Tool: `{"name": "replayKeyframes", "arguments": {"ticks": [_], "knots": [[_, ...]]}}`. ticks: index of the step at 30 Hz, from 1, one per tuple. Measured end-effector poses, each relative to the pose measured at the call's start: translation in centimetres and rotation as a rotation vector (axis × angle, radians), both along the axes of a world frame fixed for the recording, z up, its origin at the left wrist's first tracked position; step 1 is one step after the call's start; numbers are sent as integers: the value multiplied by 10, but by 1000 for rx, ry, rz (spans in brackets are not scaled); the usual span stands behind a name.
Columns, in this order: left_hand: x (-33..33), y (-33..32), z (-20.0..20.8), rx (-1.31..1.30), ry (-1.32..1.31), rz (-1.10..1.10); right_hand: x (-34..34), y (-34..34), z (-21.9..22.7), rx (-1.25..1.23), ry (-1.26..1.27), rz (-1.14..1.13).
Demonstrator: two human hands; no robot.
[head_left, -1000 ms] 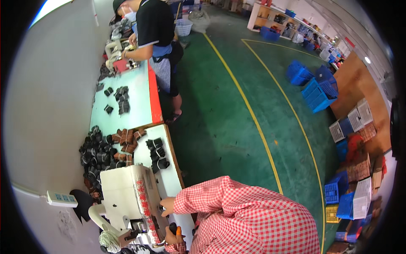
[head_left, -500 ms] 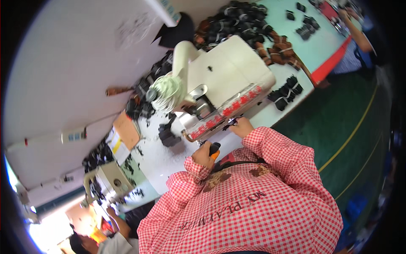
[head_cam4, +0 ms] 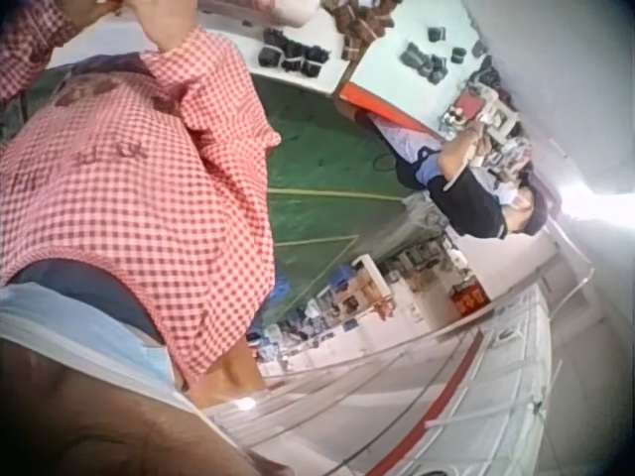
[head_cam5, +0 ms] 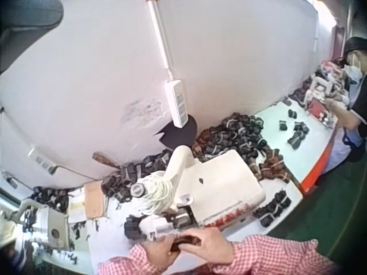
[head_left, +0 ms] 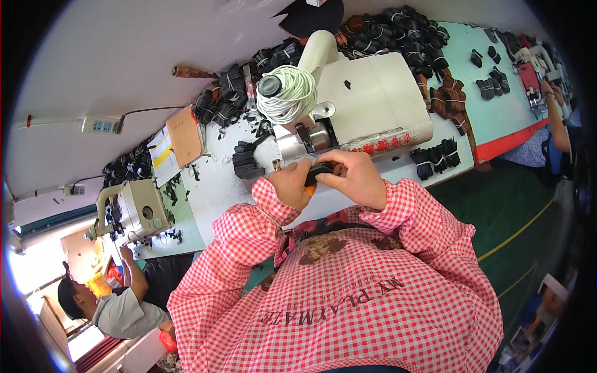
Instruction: The person feeds leather pieces through a skiving machine to shave their edges and stacks the processed pieces on top of the machine.
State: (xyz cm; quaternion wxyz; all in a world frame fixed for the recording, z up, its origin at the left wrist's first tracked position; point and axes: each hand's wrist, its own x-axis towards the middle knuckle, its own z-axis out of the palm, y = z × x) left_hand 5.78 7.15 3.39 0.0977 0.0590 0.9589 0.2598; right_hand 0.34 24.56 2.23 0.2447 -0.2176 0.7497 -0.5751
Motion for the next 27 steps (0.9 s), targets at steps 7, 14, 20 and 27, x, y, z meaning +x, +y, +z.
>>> {"name": "replayKeyframes", "arguments": {"ticks": [7, 14, 20, 27], "knots": [[-5, -30, -9, 173, -247, -108, 4, -4, -20, -65, 502, -101], [2, -28, -18, 1263, -729, 415, -6, -12, -17, -136, -284, -55], [-12, -36, -6, 1041, -745, 497, -20, -18, -22, 0, -412, -32], [-53, -65, -3, 702, -821, 417, -47, -15, -21, 136, 181, 83]]}}
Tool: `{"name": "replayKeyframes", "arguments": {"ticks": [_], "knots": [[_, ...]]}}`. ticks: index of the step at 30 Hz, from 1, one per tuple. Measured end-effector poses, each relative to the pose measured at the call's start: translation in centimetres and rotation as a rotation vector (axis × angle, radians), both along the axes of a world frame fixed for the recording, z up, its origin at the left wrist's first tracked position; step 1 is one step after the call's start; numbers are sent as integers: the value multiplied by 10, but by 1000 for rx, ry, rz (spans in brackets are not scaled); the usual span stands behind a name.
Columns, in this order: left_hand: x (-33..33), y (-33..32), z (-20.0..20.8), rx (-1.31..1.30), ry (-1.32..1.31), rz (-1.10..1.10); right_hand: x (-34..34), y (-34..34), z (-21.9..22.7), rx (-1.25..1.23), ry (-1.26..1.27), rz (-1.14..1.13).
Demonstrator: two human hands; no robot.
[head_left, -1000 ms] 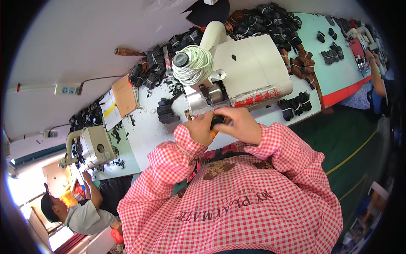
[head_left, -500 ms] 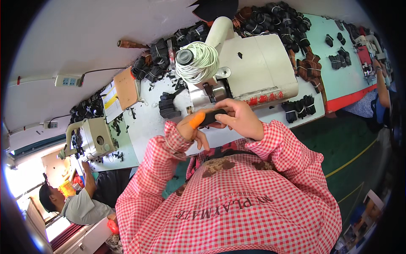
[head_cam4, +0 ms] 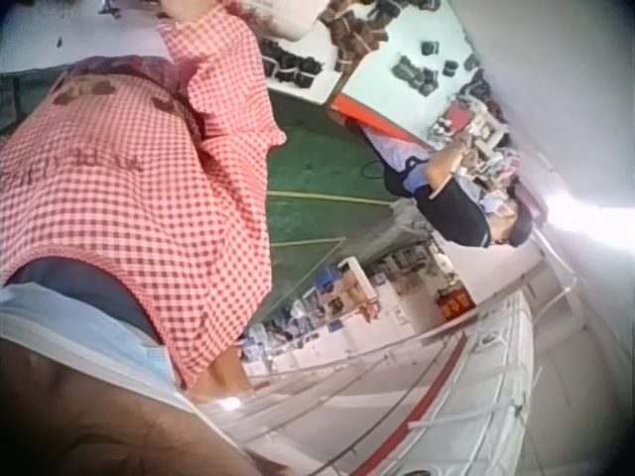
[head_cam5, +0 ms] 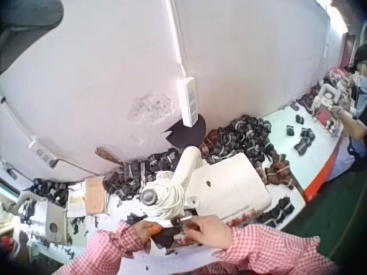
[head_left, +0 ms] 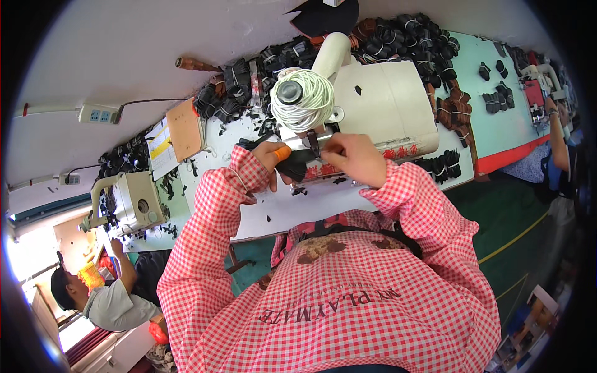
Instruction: The person feeds leather pieces through a skiving machine to shave their edges and stacks the processed pieces on top of the machine.
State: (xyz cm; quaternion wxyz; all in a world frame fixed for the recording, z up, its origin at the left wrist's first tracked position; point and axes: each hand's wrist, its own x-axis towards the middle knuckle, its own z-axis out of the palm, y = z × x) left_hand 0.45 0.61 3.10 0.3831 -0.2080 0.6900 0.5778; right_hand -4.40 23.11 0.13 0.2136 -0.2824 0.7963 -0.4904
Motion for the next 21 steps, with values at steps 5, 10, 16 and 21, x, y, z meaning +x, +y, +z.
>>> {"name": "replayKeyframes", "arguments": {"ticks": [5, 10, 16, 21], "knots": [[-15, 11, -5, 119, -74, -38, -10, 2, 4, 194, 283, -109], [-5, 0, -10, 86, 23, 21, -26, 23, 14, 273, -9, 91], [4, 3, -12, 41, 104, 159, -26, 34, 17, 219, 60, 112], [-9, 17, -15, -4, 77, 48, -25, 29, 6, 123, 64, 212]]}}
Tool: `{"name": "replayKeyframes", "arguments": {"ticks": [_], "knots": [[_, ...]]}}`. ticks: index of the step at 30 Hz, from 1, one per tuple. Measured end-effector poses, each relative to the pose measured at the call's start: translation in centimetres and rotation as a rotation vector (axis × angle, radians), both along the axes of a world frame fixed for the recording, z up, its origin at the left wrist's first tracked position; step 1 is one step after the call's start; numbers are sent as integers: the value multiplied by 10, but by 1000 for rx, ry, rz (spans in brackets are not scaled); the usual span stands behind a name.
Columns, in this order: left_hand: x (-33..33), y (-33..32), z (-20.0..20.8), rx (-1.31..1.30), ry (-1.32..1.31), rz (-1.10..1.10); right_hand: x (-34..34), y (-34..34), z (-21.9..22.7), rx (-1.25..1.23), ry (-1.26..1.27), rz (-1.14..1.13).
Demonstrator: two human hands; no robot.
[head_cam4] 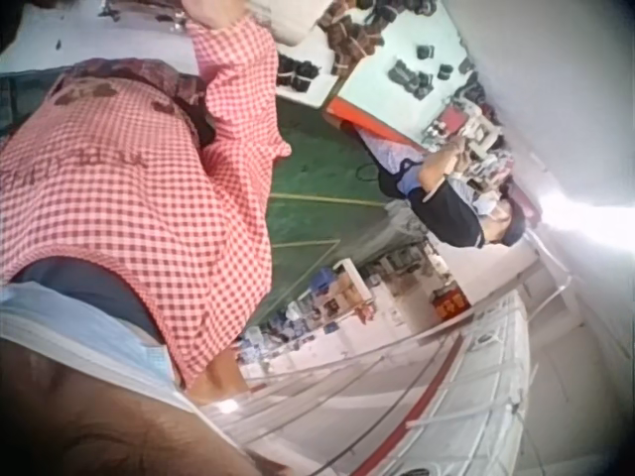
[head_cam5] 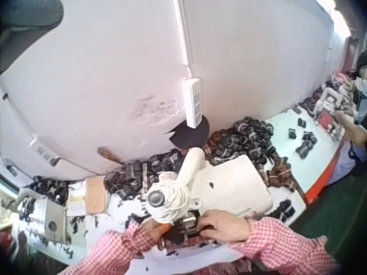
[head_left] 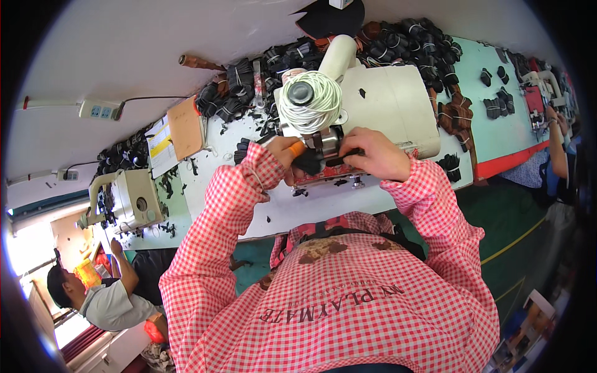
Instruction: The person feeds leather pieces through a skiving machine to shave their edges and stacks the processed pieces on top of the machine.
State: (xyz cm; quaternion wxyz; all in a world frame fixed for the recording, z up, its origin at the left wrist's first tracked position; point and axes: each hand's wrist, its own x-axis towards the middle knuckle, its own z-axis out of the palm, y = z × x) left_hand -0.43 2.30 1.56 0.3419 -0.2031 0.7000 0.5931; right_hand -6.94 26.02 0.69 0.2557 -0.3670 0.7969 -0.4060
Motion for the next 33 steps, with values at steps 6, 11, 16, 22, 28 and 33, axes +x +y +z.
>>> {"name": "replayKeyframes", "arguments": {"ticks": [6, 11, 16, 22, 28, 33], "knots": [[4, -20, -1, 120, -76, -35, 11, -29, 1, 195, 347, -95], [6, -8, -8, 106, 54, 51, 5, -12, -4, 73, 283, -7], [6, -19, -7, 99, -68, -92, 13, -27, 7, 179, 442, -44], [-3, -6, 4, 8, 2, -39, 5, -10, 1, 70, 187, -10], [-6, -23, 6, 42, -110, -94, 17, -27, 7, 179, 501, -80], [2, -17, -1, -54, 11, 38, 7, -9, 5, 41, 279, -44]]}}
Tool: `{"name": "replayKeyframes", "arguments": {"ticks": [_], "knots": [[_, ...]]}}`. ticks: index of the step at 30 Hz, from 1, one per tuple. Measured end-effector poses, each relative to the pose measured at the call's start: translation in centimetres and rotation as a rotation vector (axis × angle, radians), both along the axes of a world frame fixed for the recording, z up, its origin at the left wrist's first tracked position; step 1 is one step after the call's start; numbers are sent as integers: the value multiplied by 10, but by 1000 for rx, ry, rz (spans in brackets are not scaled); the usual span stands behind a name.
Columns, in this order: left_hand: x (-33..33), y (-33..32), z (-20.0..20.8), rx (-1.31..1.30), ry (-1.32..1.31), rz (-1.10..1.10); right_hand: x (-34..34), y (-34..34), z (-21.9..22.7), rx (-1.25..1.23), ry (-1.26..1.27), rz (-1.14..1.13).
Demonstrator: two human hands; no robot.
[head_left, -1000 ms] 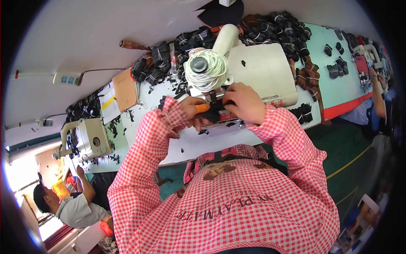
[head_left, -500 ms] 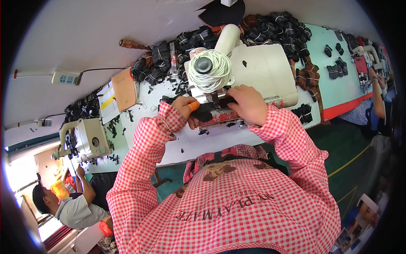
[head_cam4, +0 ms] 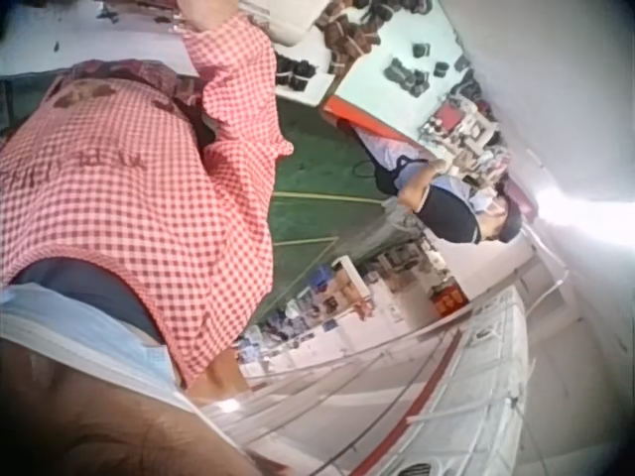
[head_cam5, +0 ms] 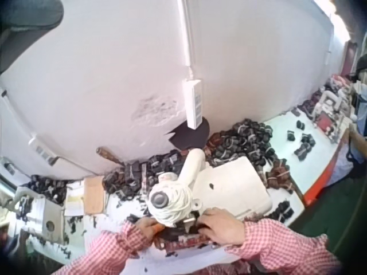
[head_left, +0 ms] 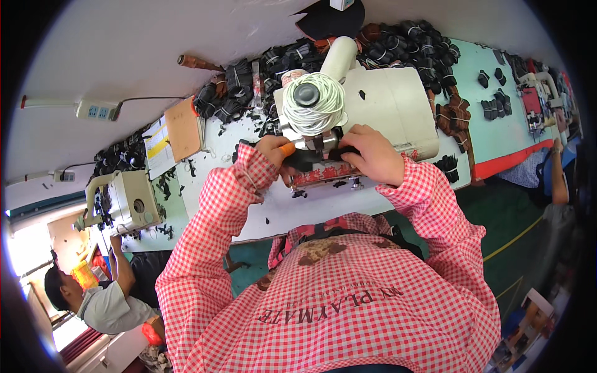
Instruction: The person feeds leather pieces through a skiving machine to shave their edges and stacks the processed pieces on top of the machine.
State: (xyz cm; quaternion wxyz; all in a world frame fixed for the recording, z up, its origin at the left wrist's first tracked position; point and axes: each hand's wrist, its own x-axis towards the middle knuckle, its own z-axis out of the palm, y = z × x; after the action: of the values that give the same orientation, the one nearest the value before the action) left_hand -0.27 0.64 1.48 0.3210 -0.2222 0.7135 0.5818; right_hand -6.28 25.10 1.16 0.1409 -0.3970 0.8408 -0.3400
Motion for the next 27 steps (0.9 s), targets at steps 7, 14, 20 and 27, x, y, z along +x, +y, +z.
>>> {"name": "replayKeyframes", "arguments": {"ticks": [7, 14, 20, 27], "knots": [[0, -6, 2, 78, -106, -83, 8, -16, -2, 110, 198, -54], [-9, 17, 1, 165, -82, -72, 9, -8, -2, 1, 40, -23], [6, -7, 2, 264, -104, 48, 7, -10, -4, 107, 147, -68], [-4, 15, 2, 67, -39, -73, 8, -5, -8, -33, 89, -30]]}}
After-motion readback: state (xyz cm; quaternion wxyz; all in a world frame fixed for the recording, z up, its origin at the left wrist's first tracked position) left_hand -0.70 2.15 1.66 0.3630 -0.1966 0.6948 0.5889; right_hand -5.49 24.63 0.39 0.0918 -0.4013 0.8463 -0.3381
